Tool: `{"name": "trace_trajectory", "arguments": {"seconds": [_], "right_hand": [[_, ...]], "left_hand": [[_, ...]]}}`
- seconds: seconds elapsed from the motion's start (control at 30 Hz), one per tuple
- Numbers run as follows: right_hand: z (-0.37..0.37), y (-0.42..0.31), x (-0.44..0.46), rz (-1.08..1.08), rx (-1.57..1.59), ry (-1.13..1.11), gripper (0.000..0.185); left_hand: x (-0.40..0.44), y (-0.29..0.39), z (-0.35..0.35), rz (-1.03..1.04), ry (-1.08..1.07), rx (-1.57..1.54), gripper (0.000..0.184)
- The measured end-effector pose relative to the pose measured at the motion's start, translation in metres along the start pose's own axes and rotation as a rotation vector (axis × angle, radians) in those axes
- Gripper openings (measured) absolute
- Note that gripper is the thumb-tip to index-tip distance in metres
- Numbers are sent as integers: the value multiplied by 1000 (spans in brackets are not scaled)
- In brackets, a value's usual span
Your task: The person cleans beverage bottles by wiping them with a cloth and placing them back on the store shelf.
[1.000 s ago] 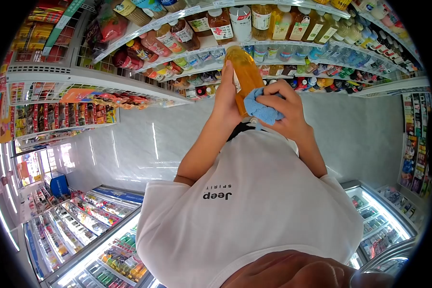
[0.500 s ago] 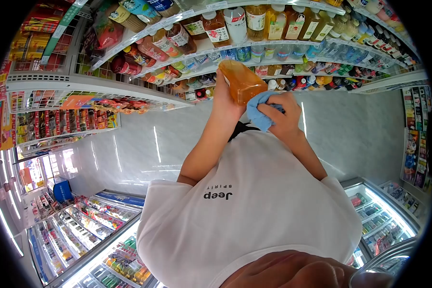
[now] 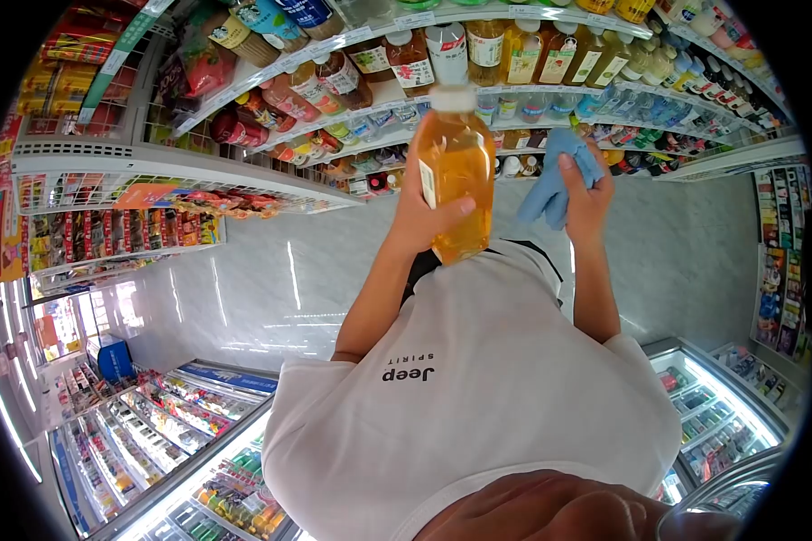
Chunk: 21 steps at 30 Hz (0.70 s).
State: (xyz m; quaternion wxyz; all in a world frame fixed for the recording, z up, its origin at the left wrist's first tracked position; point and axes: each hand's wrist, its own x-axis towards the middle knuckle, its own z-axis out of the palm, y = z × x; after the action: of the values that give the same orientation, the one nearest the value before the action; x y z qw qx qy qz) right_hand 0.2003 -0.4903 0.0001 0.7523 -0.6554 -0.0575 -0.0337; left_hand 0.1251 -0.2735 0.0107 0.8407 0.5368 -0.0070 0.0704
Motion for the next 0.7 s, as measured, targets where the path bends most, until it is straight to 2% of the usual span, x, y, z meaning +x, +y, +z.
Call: {"name": "trace_trajectory", "arguments": {"seconds": [0.07,0.13,0.23,0.33,0.37,0.47,0.5,0.6,0.7], "right_hand": [[5,-19,14,-213,0,-98,23],[15,-42,24,-400,2,-166,26],[26,-67,33,-567,-11,-373,28],[24,-90,40,-695,-222,-790,26],[23,-92,41,-690,-243,-841,23],[16,-76,43,-393,-154,-882,25],[17,-77,43,-267,-178,-855,25],[18,-67,29,-131,-303,-653,23],[21,-74,21,-661,-565,-635,21]], "left_hand": [[-6,5,0,96,-128,199,108],[-9,6,2,67,-201,270,106],[-13,8,3,77,-323,422,100],[-21,5,0,-71,-373,473,97],[-23,7,1,-88,-370,473,95],[-22,12,4,-60,-469,588,94],[-23,10,6,53,-452,678,91],[-22,14,13,67,-385,794,88],[-26,7,4,146,-330,923,88]]}}
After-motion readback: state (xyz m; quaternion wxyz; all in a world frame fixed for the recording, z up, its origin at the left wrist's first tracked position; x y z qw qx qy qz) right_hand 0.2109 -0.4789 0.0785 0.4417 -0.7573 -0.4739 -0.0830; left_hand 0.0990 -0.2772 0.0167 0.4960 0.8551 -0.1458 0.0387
